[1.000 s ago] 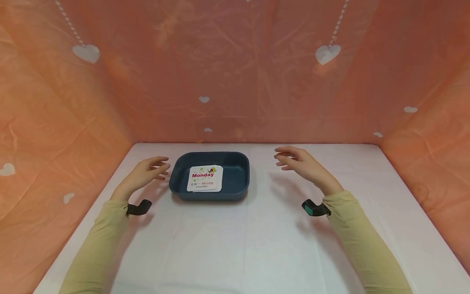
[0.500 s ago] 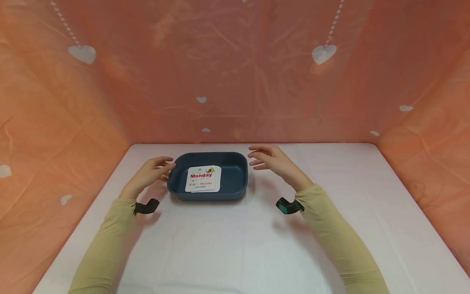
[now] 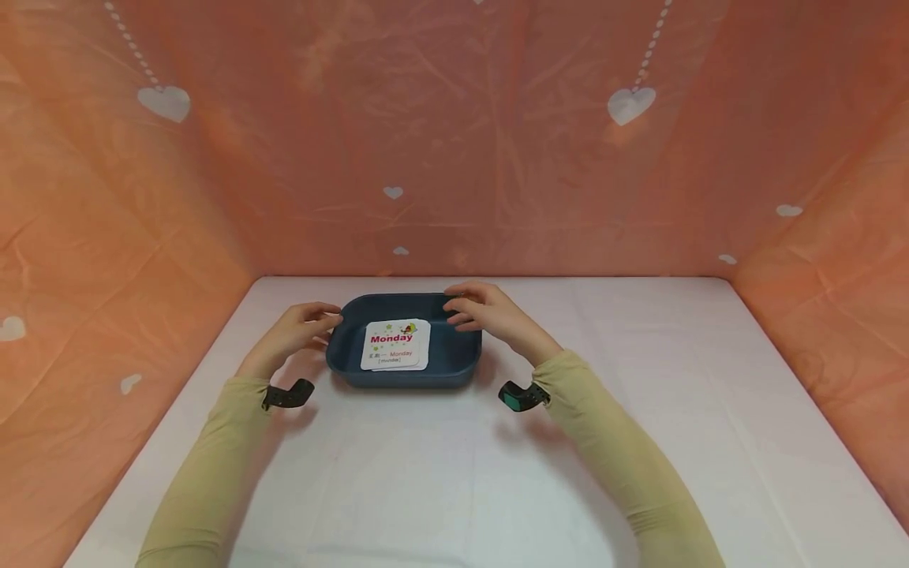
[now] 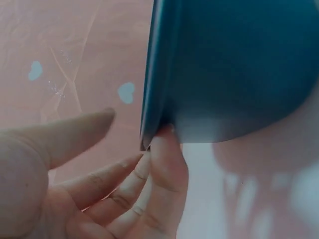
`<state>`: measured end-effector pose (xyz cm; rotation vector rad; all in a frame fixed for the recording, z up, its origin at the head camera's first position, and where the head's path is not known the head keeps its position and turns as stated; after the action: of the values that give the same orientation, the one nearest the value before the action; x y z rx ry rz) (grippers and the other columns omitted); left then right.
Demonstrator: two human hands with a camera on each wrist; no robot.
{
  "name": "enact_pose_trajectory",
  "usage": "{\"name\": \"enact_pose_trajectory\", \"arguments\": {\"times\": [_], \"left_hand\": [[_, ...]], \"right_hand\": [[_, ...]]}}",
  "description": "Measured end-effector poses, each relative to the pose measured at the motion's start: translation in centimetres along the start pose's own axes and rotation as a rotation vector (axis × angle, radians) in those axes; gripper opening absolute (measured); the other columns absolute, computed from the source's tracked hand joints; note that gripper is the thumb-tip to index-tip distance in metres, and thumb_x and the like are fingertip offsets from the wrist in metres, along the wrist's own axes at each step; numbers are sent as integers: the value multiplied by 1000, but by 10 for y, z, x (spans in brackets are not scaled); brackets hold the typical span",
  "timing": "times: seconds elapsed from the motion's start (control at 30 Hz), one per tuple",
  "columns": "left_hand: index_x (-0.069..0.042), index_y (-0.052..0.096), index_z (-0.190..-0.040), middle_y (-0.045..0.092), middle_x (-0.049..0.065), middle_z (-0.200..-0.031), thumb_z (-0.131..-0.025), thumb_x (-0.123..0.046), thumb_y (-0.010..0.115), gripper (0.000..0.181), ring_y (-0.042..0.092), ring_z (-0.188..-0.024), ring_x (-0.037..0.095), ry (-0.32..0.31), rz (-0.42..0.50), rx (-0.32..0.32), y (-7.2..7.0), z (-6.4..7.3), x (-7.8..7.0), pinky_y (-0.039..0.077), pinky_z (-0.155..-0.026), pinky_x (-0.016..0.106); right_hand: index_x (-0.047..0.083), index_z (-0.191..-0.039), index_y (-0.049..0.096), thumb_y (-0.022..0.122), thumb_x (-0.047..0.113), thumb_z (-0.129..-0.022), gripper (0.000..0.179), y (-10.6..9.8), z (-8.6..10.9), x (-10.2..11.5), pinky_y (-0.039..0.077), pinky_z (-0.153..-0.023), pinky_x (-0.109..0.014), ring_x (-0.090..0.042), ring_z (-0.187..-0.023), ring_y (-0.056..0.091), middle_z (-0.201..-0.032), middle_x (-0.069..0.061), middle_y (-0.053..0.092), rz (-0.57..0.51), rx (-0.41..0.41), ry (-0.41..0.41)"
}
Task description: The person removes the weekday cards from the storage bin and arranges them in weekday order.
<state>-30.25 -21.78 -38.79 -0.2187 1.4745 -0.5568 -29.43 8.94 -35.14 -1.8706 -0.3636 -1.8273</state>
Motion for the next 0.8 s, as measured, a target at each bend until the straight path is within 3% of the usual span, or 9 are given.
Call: {"name": "enact_pose_trajectory", "arguments": {"times": [0.1, 0.33, 0.6, 0.8], "left_hand": [[10, 48, -130, 58, 29, -109, -96, -13, 57, 42, 64, -84, 32, -9, -7, 5, 0, -1, 1, 53, -70, 35], [10, 51, -126, 60, 26, -99, -93, -6, 60, 38, 60, -70, 18, -20, -45, -12, 1, -5, 5, 52, -61, 30], [10, 51, -126, 58, 27, -103, -93, -7, 61, 39, 59, -70, 19, -67, -41, -22, 1, -5, 7, 52, -61, 30], [10, 51, -126, 58, 27, -103, -93, -7, 61, 39, 60, -72, 21, -70, -39, -27, 3, -4, 7, 53, -63, 32]], "right_hand": [[-4, -136, 45, 48, 14, -100, 40, 7, -8, -2, 48, -90, -40, -38, -111, 57, -127, -25, 53, -8, 24, 35], [-7, -138, 39, 46, 21, -100, 47, 20, -24, -11, 46, -93, -40, -42, -118, 51, -131, -27, 49, -27, 35, 220], [-5, -139, 38, 51, 27, -98, 54, 23, -41, -24, 44, -95, -41, -39, -120, 50, -132, -26, 46, -30, -15, 378], [0, -139, 34, 55, 30, -96, 56, 21, -45, -26, 42, -98, -43, -39, -122, 47, -138, -26, 38, -85, -46, 430]]}}
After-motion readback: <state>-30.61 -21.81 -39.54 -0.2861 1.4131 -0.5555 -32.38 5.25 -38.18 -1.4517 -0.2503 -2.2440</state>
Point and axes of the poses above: each hand's wrist, its own z-axis away from the middle knuckle, its own y-axis out of the palm, x = y × z, the point moved 6 cm from there along -z, towards the middle knuckle
